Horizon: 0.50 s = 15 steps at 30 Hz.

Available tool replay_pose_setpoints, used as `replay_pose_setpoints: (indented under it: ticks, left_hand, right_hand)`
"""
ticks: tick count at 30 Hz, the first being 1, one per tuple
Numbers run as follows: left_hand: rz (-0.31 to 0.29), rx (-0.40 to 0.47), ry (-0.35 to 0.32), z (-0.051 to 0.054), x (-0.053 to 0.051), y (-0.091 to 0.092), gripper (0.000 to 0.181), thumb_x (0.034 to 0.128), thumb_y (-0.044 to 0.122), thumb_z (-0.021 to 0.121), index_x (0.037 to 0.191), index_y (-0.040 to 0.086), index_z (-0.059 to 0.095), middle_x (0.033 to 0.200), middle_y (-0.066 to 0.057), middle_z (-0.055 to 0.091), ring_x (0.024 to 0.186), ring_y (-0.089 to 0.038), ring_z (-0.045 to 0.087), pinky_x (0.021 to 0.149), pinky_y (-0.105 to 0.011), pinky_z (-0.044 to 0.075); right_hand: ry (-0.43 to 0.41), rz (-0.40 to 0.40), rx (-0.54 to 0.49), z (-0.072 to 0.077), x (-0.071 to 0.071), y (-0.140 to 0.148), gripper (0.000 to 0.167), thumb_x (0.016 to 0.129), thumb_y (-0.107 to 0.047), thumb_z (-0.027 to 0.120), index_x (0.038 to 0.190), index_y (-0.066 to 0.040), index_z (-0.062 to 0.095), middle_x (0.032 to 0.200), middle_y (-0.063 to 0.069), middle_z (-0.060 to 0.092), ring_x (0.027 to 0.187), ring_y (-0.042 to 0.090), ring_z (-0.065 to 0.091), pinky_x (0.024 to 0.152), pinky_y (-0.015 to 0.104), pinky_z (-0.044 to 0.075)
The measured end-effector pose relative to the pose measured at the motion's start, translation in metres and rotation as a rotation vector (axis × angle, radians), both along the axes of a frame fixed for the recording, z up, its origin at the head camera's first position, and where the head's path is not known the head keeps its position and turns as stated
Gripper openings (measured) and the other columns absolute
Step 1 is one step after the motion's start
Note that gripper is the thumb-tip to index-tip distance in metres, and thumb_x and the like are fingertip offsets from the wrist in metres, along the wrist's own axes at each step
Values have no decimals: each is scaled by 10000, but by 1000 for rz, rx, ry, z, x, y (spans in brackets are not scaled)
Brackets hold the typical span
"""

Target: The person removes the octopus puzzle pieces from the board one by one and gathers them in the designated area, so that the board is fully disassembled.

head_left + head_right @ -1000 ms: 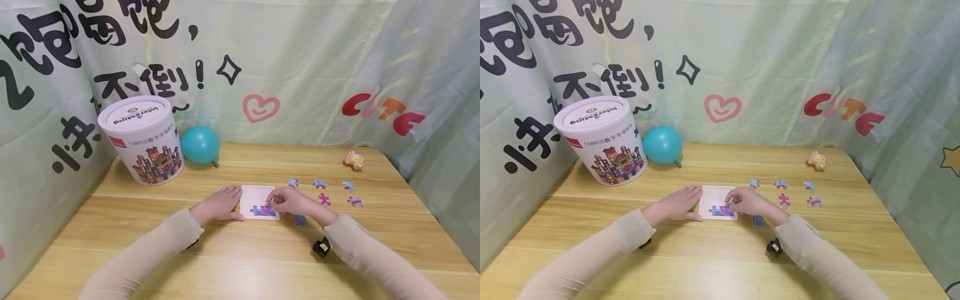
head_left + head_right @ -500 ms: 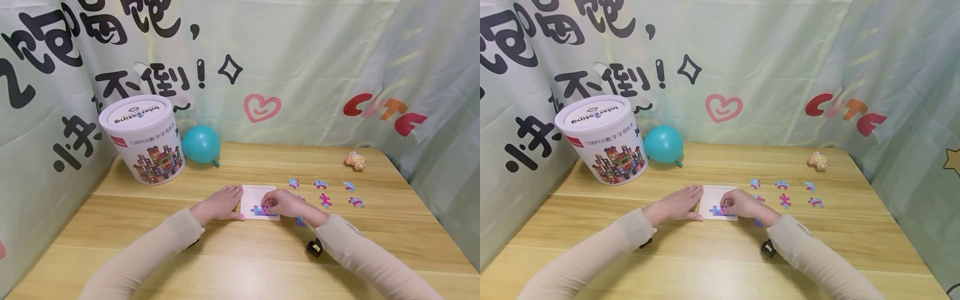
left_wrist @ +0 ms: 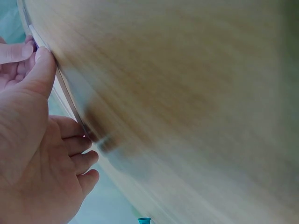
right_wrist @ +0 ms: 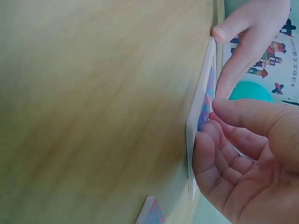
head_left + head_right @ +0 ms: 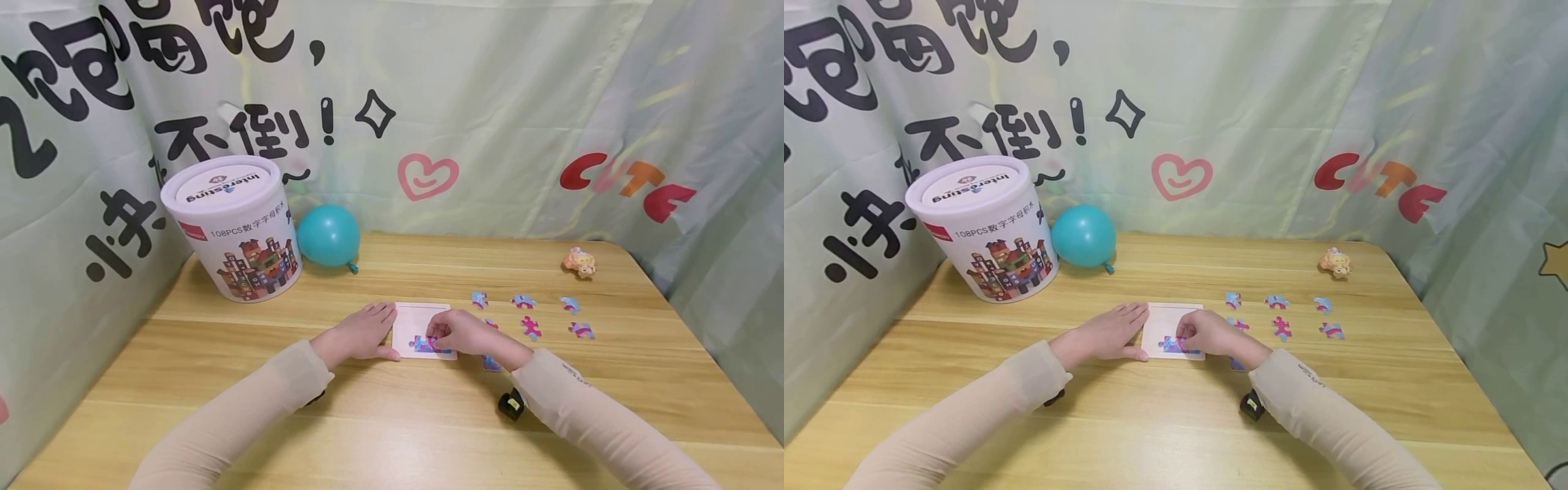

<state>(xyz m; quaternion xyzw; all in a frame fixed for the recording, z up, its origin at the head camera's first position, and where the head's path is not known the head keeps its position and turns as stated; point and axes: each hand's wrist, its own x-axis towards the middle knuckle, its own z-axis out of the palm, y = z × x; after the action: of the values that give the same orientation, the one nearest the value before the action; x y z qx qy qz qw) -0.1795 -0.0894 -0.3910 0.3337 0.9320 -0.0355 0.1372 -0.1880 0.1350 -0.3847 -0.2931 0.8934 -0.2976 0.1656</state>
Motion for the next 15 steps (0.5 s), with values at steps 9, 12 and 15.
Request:
replay_pose_setpoints:
  ticks: [9, 12, 15]
  left_hand:
    - [-4, 14, 8, -1, 0, -1, 871, 865, 603, 442, 1432, -28, 244, 1500, -148, 178, 1369, -262, 151, 1097, -369, 131]
    - [-4, 11, 10, -1, 0, -1, 874, 864, 605, 442, 1432, -28, 244, 1500, -148, 181, 1369, -261, 152, 1097, -366, 132]
    - [-5, 5, 11, 0, 0, 0, 879, 863, 610, 438, 1434, -28, 239, 1501, -148, 176, 1369, -260, 149, 1097, -366, 129]
  right_hand:
    - [-24, -17, -24, -1, -3, 1, 60, 821, 1, 641, 840, -51, 618, 687, -29, 529, 583, 100, 471, 512, 233, 415]
    - [-74, -31, -43, 0, -2, 1, 46, 834, 3, 621, 853, -37, 608, 706, -2, 534, 570, 120, 494, 495, 248, 452]
    - [-102, -43, -60, 0, -2, 1, 25, 853, -18, 617, 848, -34, 599, 721, 11, 539, 553, 145, 513, 487, 278, 482]
